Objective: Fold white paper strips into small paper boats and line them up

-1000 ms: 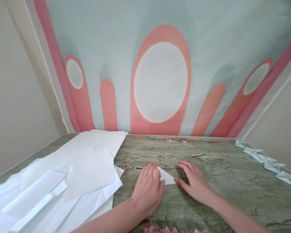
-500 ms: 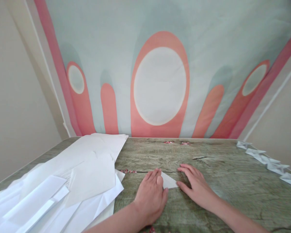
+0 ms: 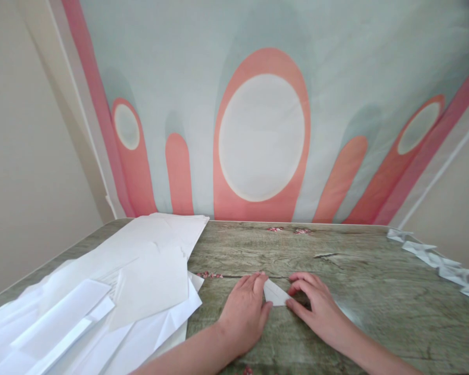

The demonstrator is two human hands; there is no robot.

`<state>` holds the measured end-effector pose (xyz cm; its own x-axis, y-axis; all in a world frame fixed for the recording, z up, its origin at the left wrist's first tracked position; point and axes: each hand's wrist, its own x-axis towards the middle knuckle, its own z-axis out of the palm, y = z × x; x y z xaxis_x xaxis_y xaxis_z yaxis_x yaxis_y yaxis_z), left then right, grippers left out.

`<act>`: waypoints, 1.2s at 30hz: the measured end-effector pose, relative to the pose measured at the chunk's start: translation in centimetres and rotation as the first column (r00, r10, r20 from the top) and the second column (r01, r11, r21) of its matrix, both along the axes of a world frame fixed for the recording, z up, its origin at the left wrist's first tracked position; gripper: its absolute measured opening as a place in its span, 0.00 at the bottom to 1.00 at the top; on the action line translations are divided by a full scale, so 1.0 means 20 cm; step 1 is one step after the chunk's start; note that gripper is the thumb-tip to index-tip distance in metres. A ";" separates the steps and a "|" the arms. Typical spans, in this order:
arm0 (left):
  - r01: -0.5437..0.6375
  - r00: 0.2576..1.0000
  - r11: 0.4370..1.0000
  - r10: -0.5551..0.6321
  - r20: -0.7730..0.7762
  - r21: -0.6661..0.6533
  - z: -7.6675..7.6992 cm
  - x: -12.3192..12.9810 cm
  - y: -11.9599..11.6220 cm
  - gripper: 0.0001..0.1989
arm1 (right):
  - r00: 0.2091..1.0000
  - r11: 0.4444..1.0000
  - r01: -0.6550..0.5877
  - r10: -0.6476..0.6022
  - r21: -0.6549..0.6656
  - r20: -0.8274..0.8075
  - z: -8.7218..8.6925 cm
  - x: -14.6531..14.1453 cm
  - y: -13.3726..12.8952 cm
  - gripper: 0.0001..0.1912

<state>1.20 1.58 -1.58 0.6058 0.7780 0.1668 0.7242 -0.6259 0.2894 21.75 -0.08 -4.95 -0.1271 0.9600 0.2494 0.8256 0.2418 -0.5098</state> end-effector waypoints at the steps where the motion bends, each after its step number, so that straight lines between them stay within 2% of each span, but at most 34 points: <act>1: 0.004 1.000 1.000 -0.004 0.003 -0.006 0.01 0.00 0.00 0.21 | 1.000 1.000 0.004 -0.004 -0.003 -0.005 0.00 0.00 0.00 0.05; 6: 0.007 0.999 1.000 -0.007 -0.051 -0.007 0.03 0.02 0.00 0.23 | 1.000 1.000 0.006 -0.007 -0.017 -0.016 0.00 0.00 0.00 0.05; 12: 0.043 0.997 0.999 -0.042 -0.070 0.016 0.01 0.02 0.00 0.24 | 1.000 1.000 0.003 -0.003 -0.001 0.009 0.01 -0.01 0.00 0.04; 17: 0.041 0.996 0.999 -0.039 0.078 -0.029 -0.02 -0.02 0.00 0.25 | 0.999 1.000 0.003 -0.004 0.016 0.039 0.03 -0.03 -0.03 0.04; 21: 0.075 0.965 0.989 -0.039 0.261 -0.128 -0.05 -0.03 0.02 0.29 | 1.000 1.000 0.011 -0.010 -0.016 0.027 0.03 -0.03 -0.03 0.05; 24: -0.033 0.924 0.993 0.073 0.375 -0.112 -0.08 -0.04 0.06 0.28 | 1.000 0.999 0.011 -0.011 -0.034 0.011 0.03 -0.02 -0.02 0.05; 26: -0.171 0.918 0.985 0.166 0.360 -0.020 -0.10 -0.04 0.09 0.26 | 1.000 0.999 0.011 -0.011 -0.046 -0.001 0.03 -0.01 -0.02 0.05; 28: -0.230 0.931 0.973 0.216 0.295 0.011 -0.10 -0.04 0.12 0.24 | 1.000 0.999 0.011 -0.012 -0.052 -0.013 0.04 -0.01 -0.02 0.05; 32: -0.185 0.967 0.983 0.179 0.179 0.016 -0.08 -0.04 0.12 0.15 | 1.000 0.998 0.014 -0.015 -0.054 -0.026 0.04 -0.02 -0.03 0.05; 36: -0.162 0.943 0.986 0.169 0.287 -0.047 -0.05 -0.04 0.11 0.11 | 0.999 0.999 0.010 -0.012 -0.051 -0.040 0.03 -0.02 -0.03 0.06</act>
